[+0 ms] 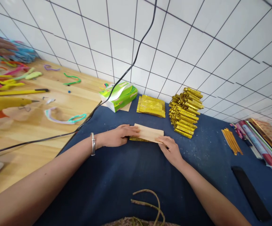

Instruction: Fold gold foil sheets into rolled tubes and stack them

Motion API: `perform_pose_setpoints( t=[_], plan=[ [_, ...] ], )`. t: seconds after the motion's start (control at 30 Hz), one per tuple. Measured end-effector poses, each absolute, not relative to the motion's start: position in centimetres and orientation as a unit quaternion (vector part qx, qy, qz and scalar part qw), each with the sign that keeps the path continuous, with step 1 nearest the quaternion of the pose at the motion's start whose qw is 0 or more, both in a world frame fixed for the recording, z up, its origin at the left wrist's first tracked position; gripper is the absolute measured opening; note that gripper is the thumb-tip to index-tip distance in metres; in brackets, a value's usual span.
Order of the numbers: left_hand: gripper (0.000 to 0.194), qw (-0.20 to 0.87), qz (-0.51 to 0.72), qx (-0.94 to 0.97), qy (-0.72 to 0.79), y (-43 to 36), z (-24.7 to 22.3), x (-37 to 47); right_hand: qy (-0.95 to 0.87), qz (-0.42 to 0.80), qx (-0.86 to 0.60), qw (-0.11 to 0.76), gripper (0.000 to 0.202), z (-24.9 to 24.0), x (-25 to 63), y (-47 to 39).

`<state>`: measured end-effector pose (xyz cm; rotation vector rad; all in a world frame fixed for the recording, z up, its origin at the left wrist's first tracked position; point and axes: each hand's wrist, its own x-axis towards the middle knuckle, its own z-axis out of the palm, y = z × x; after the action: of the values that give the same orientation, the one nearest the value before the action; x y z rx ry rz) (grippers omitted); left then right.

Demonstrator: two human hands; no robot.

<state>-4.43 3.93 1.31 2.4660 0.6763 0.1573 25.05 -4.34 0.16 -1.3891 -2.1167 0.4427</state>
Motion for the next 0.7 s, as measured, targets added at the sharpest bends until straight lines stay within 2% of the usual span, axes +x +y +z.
perform_pose_setpoints(
  t=[0.1,0.27,0.43,0.7],
  plan=[
    [0.057,0.294,0.055,0.917,0.264,3.1,2.1,-4.4,-0.777,0.174,-0.531,0.291,0.021,0.3,24.5,-4.1],
    [0.032,0.291,0.123,0.881,0.352,1.9,1.3,-3.2,-0.776,0.171,-0.533,0.292,0.016,0.6,24.0,-4.1],
    [0.025,0.262,0.205,0.854,0.4,1.5,0.0,-2.2,-0.761,0.173,-0.548,0.302,0.018,0.6,24.1,-4.2],
    [0.02,0.213,0.241,0.847,0.422,1.3,-0.8,-2.0,-0.77,0.132,-0.56,0.277,0.011,0.1,24.2,-4.4]
  ],
)
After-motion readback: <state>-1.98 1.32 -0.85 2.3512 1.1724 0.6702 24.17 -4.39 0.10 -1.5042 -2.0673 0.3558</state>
